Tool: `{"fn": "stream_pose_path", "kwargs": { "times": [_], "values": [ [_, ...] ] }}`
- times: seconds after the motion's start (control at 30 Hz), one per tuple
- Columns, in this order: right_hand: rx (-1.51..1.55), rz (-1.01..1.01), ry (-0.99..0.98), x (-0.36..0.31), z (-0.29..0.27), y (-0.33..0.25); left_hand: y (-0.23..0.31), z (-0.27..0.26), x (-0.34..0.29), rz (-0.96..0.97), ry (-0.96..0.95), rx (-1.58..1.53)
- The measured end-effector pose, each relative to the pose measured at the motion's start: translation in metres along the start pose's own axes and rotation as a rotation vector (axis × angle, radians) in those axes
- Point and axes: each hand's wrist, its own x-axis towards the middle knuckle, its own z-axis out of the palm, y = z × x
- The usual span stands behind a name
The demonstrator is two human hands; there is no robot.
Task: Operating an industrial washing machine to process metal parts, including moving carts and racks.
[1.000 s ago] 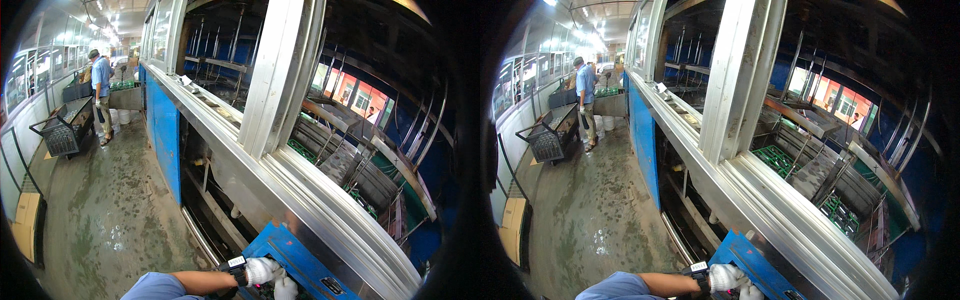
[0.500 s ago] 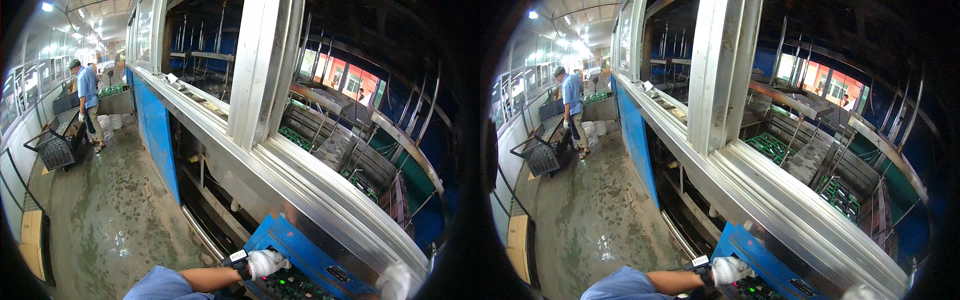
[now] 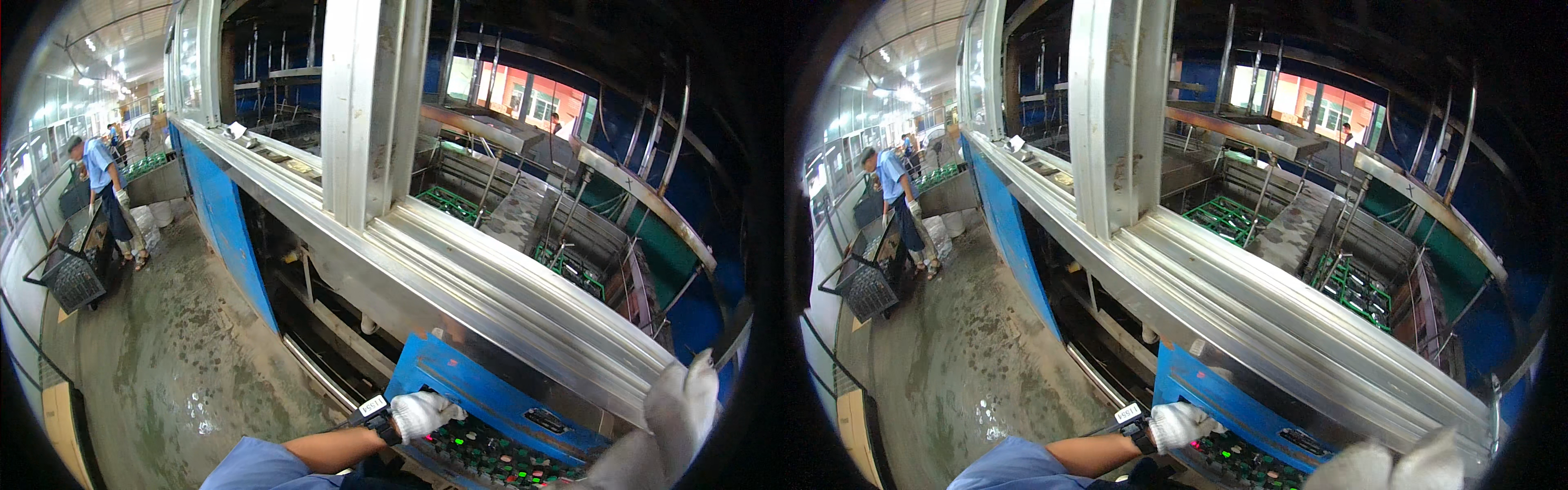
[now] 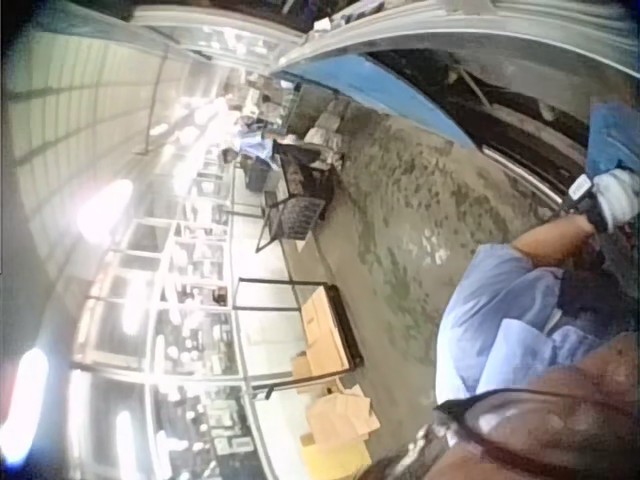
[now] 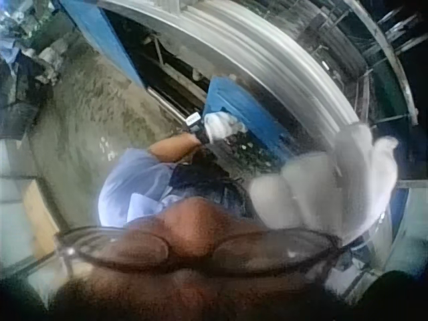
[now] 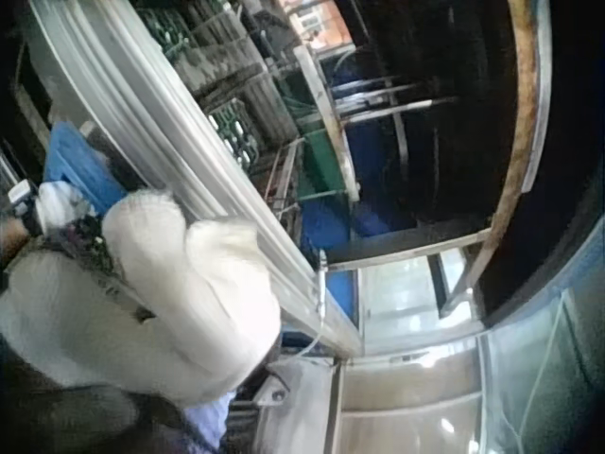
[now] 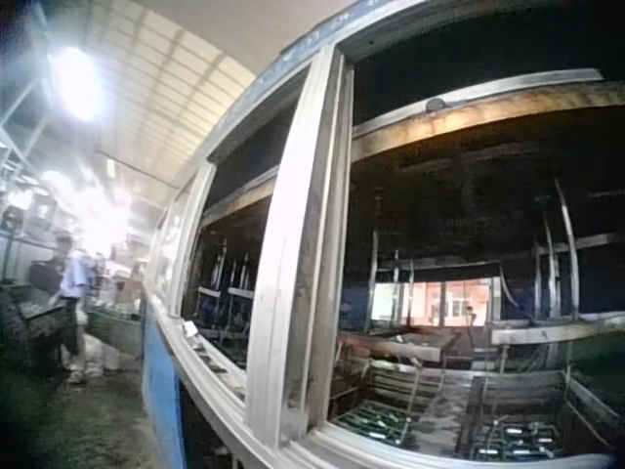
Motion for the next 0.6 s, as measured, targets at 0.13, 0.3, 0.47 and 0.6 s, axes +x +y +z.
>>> {"fn": "stream_pose_path", "kwargs": {
  "times": [0.13,0.3,0.47,0.6],
  "values": [
    [-0.035,-0.032,-0.009,0.007,-0.005,0.000,0.017,-0.014,-0.003,-0.084,-0.063,0.049],
    [-0.045,-0.131,-0.126,0.013,-0.010,-0.005,0.011,-0.012,-0.004,-0.034,-0.084,-0.051],
    [-0.200,0.699,-0.338,-0.019,0.069,0.021,0.019,-0.022,-0.009,-0.136,-0.120,0.019],
    [-0.372,0.773,0.138,-0.108,0.107,0.077,0.010,-0.016,-0.004,-0.033,-0.130,-0.049]
  ]
}}
